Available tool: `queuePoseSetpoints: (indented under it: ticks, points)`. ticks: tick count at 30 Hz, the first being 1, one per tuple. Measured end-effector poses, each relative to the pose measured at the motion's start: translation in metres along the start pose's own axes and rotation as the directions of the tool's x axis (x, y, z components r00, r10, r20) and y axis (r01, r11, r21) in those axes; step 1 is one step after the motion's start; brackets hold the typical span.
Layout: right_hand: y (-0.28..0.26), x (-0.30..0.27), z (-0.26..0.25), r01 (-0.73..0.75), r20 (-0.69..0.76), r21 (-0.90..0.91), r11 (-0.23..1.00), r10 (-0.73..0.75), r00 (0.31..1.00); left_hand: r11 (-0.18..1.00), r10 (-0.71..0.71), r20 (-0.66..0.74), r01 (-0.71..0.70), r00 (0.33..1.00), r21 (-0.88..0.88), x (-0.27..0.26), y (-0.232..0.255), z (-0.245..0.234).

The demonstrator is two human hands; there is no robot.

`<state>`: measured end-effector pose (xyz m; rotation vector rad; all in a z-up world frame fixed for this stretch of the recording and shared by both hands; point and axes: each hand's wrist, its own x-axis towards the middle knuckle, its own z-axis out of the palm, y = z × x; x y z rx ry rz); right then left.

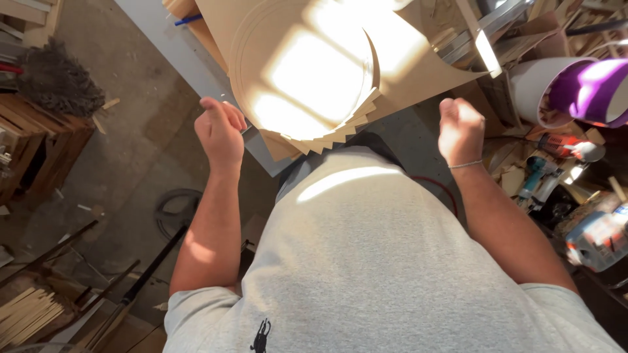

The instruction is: Assemble a decorative wooden pattern by gluing small pieces onto a base and trimming them with a knife

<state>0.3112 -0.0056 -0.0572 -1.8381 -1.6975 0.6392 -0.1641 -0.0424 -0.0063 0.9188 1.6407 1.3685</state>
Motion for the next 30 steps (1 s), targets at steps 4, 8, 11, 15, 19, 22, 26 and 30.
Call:
queuePoseSetpoints:
  ticks: [4,8,11,15,19,22,26,30]
  points:
    - [-0.023,-0.001,-0.014,0.193,0.089,-0.111,0.975,-0.183,0.979,1.0,0.006,-0.027,-0.006,1.0,0.024,-0.005,0.015,0.0]
    - [-0.045,0.0,-0.017,0.168,0.122,-0.092,0.981,-0.157,0.98,0.993,0.109,-0.098,-0.104,0.989,0.059,-0.011,0.02,0.005]
    - [-0.061,-0.002,-0.022,0.137,0.167,-0.04,0.99,-0.129,0.978,0.989,0.149,-0.132,-0.148,0.98,0.015,-0.019,0.016,0.002]
    - [-0.093,-0.008,-0.029,0.131,0.204,-0.062,0.989,-0.115,0.972,0.988,0.154,-0.163,-0.147,0.974,0.052,-0.027,0.01,-0.002]
    - [-0.09,-0.019,-0.03,0.134,0.243,-0.087,0.987,-0.109,0.964,0.979,0.195,-0.191,-0.179,0.962,0.096,-0.032,0.001,-0.002]
    - [-0.08,-0.024,-0.031,0.136,0.289,-0.145,0.98,-0.09,0.953,0.988,0.154,-0.173,-0.147,0.973,0.053,-0.039,-0.028,-0.002]
    - [-0.074,-0.025,-0.028,0.171,0.29,-0.182,0.968,-0.113,0.95,0.994,0.105,-0.11,-0.102,0.988,0.04,-0.047,-0.031,-0.002]
    - [-0.08,-0.015,-0.025,0.256,0.263,-0.175,0.951,-0.206,0.943,0.997,0.077,-0.015,-0.077,0.997,0.006,-0.047,-0.016,0.001]
